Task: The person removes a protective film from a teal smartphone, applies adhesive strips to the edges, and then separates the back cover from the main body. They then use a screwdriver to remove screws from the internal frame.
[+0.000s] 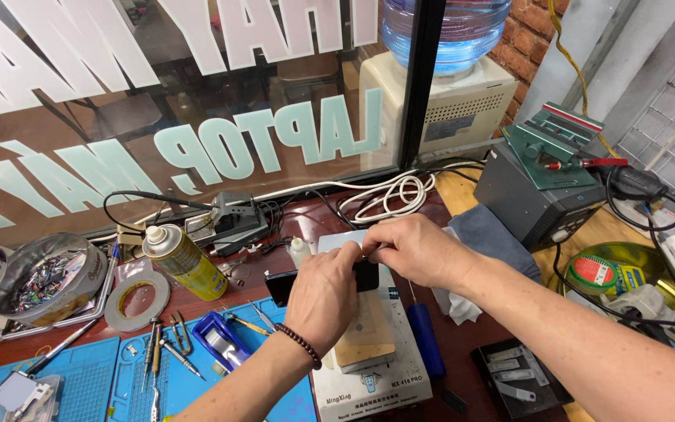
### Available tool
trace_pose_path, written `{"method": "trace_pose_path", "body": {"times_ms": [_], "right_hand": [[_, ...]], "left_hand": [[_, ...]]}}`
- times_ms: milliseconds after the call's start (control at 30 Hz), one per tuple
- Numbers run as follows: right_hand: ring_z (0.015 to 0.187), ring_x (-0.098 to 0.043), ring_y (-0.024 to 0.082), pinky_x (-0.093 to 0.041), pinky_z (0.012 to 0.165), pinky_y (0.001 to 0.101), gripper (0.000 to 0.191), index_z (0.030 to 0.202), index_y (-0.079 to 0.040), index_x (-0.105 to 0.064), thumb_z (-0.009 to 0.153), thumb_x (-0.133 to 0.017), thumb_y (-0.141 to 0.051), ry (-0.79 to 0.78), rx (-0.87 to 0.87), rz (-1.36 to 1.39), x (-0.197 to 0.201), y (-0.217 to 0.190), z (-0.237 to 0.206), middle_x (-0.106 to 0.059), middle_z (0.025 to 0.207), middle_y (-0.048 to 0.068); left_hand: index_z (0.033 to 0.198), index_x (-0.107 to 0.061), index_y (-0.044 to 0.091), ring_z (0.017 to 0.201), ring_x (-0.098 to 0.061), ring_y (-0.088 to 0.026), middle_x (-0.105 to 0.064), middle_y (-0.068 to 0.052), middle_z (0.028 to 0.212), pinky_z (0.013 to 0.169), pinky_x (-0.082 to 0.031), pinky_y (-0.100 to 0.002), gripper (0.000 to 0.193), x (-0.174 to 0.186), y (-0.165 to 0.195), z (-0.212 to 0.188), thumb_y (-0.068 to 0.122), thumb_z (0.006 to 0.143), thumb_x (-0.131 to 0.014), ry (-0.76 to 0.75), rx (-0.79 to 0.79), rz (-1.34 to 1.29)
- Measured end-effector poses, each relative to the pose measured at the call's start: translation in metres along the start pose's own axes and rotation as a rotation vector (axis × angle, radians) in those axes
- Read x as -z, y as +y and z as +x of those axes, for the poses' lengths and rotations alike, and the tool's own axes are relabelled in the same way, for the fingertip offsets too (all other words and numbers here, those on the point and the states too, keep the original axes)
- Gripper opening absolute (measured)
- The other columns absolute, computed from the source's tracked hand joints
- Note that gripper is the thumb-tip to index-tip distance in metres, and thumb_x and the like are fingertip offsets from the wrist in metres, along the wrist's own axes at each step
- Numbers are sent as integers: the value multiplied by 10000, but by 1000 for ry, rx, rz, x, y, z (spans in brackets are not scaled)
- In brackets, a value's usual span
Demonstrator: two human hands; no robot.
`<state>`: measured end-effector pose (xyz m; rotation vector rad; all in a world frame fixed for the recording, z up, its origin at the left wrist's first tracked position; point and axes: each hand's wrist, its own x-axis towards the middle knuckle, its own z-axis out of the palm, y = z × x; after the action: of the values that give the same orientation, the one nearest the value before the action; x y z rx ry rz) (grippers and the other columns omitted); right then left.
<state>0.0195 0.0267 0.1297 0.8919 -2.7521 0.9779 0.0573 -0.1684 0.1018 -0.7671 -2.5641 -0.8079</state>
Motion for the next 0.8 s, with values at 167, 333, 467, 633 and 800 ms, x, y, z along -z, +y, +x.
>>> {"method": "trace_pose_path", "body": {"times_ms": [167,333,467,633,800], "right_hand": [[828,-785,169,-600,740,313,157,975,-89,-771,853,-675,-111,-4,-140,87,1,0,1,-800,889,71],[767,-768,128,-588,719,294,138,963,-103,-787,867,-705,-159,-19,-340,107,-1,-4,-4,-817,851,50],[743,-743,95,-583,697,271,143,967,-93,-791,857,-726,-157,37,-319,193,-5,-1,-10,-817,838,27],[727,-711,71,-577,675,256,156,980,-91,-793,843,-739,-141,58,-382,273,-12,7,-14,-811,835,10],[706,-706,88,-573,658,266,157,993,-101,-786,854,-723,-137,86,-383,206,-16,1,-17,-802,826,23]], "left_hand": [[1018,-568,66,887,-647,-342,-675,-132,851,827,-445,-467,209,1,3,-2,3,821,-601,-2,5,30],[1007,-550,67,920,-654,-330,-677,-116,865,897,-436,-495,213,-2,12,-1,1,813,-608,-3,30,95],[1004,-540,70,969,-639,-344,-680,-112,892,986,-380,-579,296,-3,15,-2,-18,741,-645,-13,38,122],[982,-527,73,1006,-617,-347,-671,-110,901,1049,-347,-607,318,-2,13,-6,-26,717,-671,-27,49,116],[957,-531,72,991,-618,-330,-663,-105,872,1068,-360,-603,192,-6,9,-9,11,832,-663,44,28,107]]}}
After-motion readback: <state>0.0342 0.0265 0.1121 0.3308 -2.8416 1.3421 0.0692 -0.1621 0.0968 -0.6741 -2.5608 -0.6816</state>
